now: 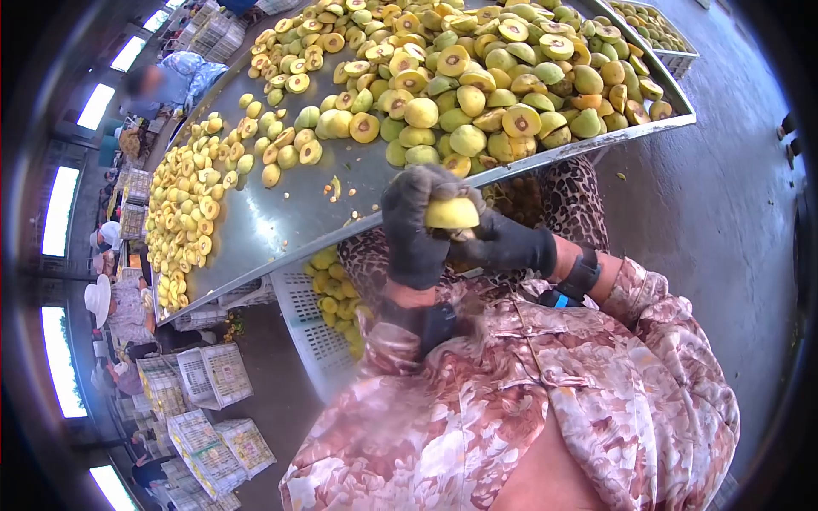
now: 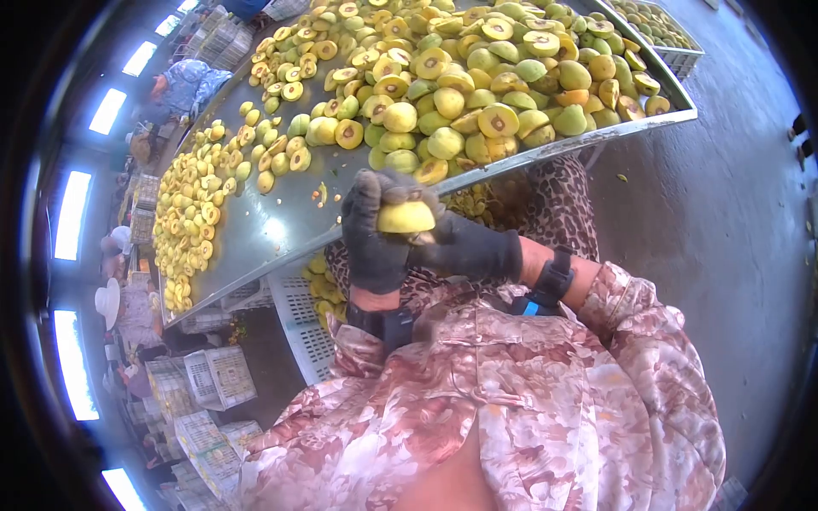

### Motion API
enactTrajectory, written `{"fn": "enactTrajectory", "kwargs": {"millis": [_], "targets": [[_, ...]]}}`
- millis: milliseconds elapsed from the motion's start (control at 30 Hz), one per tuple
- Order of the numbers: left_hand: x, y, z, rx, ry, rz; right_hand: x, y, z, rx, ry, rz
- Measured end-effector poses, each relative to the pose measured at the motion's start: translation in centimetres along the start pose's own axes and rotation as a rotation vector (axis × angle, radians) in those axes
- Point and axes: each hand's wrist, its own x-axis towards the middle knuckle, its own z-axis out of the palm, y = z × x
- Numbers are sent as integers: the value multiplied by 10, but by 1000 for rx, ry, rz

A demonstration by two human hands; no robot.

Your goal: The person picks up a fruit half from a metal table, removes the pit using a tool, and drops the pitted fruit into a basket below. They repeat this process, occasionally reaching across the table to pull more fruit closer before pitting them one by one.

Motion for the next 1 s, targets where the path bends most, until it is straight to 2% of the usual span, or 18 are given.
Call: {"fn": "enactTrajectory", "kwargs": {"millis": [33,67,100,200,233,267,300,333,367,467,533,600,667,700,767,833,933,1000], "targets": [[-6,4,-5,275,59,92,2,-3,-3,-239,-139,-87],[-11,28,-2,-306,269,-355,5,-8,-6,-442,-256,-201],[-17,29,-28,102,249,-228,6,-13,3,-446,-313,-189],[-51,50,-112,110,618,-113,-3,-29,10,-252,-184,-113],[-64,66,-157,351,536,-150,-7,6,3,-111,-67,-98],[-68,64,-214,592,779,-327,-11,16,-20,-654,-210,283],[-65,64,-232,1098,667,-285,-18,25,-39,-1188,-358,681],[-50,61,-244,1594,512,-212,-20,40,-47,-1080,-294,616],[-29,46,-252,1709,434,-36,-20,58,-52,-977,-228,549],[55,3,-207,1799,87,320,-11,66,-47,-438,-77,373],[116,-25,-179,1859,-203,444,2,46,-46,43,-45,538],[173,-89,-219,1895,-520,239,-3,34,-55,506,100,663],[177,-68,-184,2016,-454,-59,-9,31,-59,943,313,712],[177,-57,-173,2079,-408,-212,-19,48,-53,566,207,639],[151,-79,-227,1871,-375,-172,-38,80,-41,-293,31,414],[131,-72,-237,1412,-249,-303,-33,70,-35,-674,15,265],[80,-36,-192,441,70,-362,-5,15,-19,-439,237,237],[54,-6,-147,251,183,-346,-5,14,-16,-382,317,56]]}}
